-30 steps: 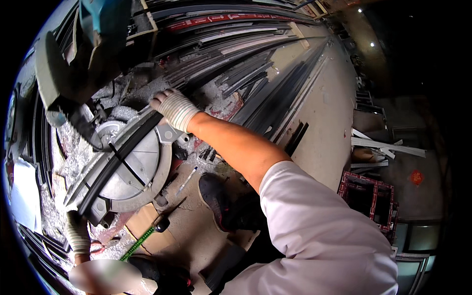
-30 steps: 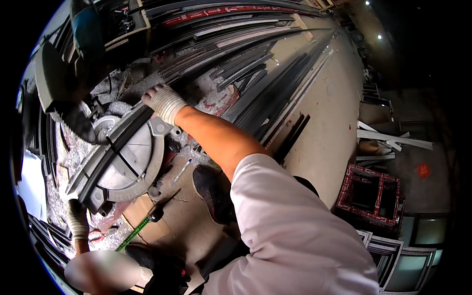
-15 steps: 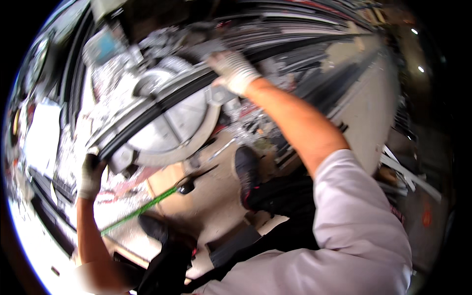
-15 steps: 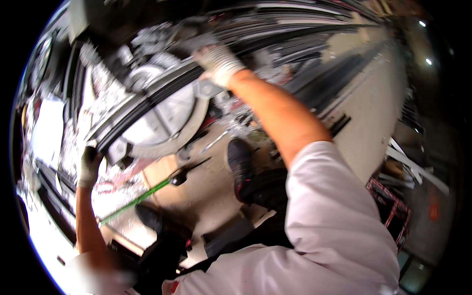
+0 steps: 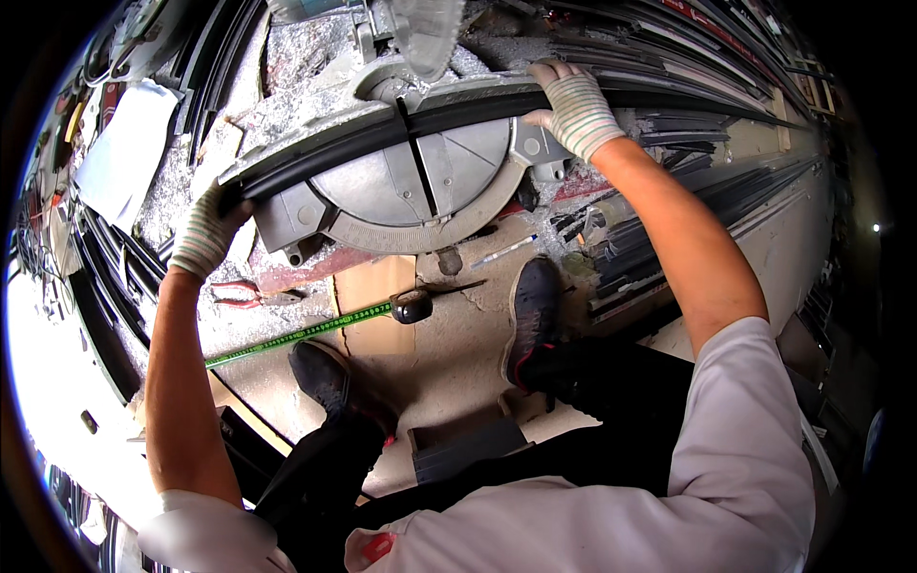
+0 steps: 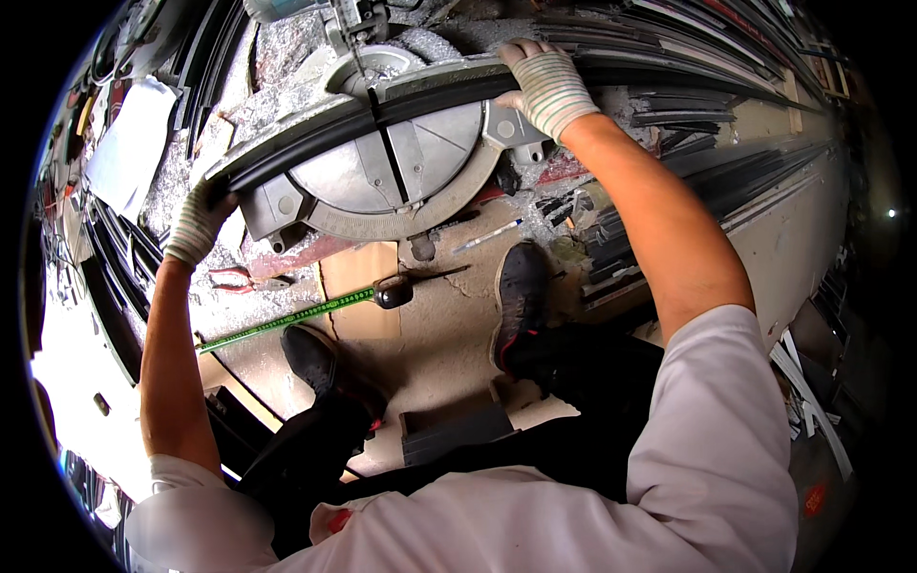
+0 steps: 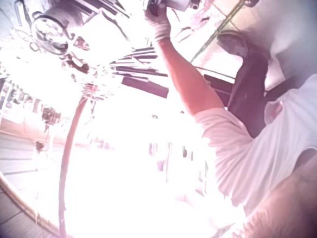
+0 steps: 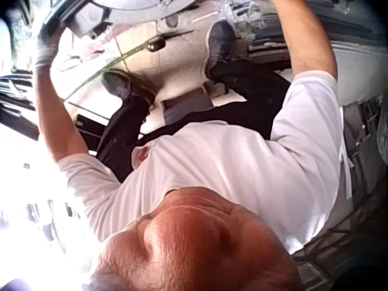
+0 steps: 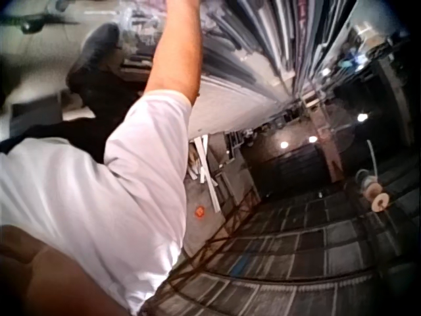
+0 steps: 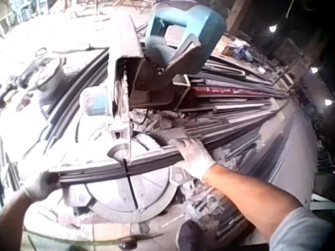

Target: The person measures and cuts black plastic window frame profiles using a miter saw, then fits the cut pieces into a white window frame. The person repeats the process for multiple pieces, checking fit and alignment.

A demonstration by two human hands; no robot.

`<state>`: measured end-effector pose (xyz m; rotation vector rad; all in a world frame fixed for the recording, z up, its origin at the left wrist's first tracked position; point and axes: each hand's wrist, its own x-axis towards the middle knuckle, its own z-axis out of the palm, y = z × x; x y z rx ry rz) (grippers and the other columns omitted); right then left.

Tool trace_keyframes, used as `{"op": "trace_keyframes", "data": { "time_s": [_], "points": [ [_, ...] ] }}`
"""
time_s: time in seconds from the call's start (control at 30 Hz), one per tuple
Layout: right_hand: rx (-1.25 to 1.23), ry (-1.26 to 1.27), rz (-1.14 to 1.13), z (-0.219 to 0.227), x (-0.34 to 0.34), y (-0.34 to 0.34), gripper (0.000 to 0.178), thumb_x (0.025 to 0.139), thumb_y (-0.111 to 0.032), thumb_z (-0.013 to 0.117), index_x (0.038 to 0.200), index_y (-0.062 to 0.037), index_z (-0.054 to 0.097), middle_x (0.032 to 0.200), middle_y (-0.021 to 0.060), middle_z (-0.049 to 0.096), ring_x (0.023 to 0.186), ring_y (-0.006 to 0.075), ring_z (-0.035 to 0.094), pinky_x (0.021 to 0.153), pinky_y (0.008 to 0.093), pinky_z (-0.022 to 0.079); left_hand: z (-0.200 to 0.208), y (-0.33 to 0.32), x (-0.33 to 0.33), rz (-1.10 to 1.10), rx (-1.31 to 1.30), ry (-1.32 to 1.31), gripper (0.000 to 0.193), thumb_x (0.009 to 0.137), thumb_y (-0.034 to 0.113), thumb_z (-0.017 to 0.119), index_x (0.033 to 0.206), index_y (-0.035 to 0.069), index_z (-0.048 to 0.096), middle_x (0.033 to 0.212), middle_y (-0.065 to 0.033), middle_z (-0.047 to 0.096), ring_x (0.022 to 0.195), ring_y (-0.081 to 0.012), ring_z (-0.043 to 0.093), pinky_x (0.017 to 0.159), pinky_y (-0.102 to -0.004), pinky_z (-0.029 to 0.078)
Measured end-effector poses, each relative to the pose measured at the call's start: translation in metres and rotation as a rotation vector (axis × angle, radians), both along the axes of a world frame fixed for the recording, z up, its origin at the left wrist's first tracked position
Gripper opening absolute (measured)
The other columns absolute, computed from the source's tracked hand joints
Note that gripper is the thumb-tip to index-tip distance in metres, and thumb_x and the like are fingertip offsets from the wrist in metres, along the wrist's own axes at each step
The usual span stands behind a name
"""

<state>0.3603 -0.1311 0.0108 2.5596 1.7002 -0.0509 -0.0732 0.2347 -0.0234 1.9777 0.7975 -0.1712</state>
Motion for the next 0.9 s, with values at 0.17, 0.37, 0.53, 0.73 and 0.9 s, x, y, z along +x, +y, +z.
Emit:
{"op": "trace_keyframes", "data": {
  "time_s": [0.17,0.37,0.53,0.73,0.9],
  "points": [
    [0.051,0.009,0.022,-0.002,0.001,0.000,0.080,0.073,-0.036,0.086,0.140,-0.0083,0.053,0.137,0.0175,0.057,0.127,0.0382,0.052,0.111,0.0480,0.040,0.012,-0.001,0.006,-0.012,0.046,0.031,0.039,0.096,0.016,0.074,0.128,-0.003,0.061,0.113,-0.0146,0.073,0.100,-0.0181,0.065,0.095,-0.0358,0.052],
    [0.069,0.006,0.022,-0.004,0.002,0.000,0.079,0.072,-0.034,0.087,0.138,-0.0077,0.054,0.136,0.0172,0.058,0.127,0.0382,0.053,0.110,0.0478,0.040,0.018,-0.007,0.008,-0.017,0.054,-0.004,0.035,0.097,0.014,0.072,0.128,0.000,0.063,0.110,-0.0115,0.074,0.096,-0.0142,0.061,0.093,-0.0353,0.053],
    [0.066,0.009,0.027,-0.003,0.002,0.000,0.079,0.072,-0.034,0.087,0.139,-0.0078,0.053,0.138,0.0174,0.057,0.128,0.0380,0.052,0.111,0.0478,0.040,0.015,-0.001,0.008,-0.023,0.062,0.085,0.043,0.097,0.016,0.073,0.132,-0.005,0.061,0.117,-0.0134,0.072,0.104,-0.0166,0.063,0.097,-0.0339,0.052],
    [-0.029,-0.021,0.013,0.017,-0.002,0.002,0.079,0.080,-0.042,0.081,0.144,-0.0088,0.051,0.143,0.0191,0.054,0.135,0.0380,0.048,0.117,0.0474,0.036,0.014,-0.002,0.009,-0.031,0.097,0.090,0.038,0.097,0.016,0.074,0.128,-0.004,0.063,0.113,-0.0119,0.073,0.100,-0.0149,0.061,0.094,-0.0334,0.052],
    [0.346,0.127,-0.087,0.084,0.026,0.022,0.064,0.091,-0.049,0.071,0.138,-0.0072,0.060,0.134,0.0239,0.062,0.127,0.0400,0.058,0.111,0.0447,0.045,0.008,0.002,0.001,-0.031,0.118,0.091,0.035,0.097,0.014,0.073,0.125,-0.003,0.064,0.110,-0.0094,0.072,0.097,-0.0135,0.059,0.093,-0.0329,0.051]
  ]
}}
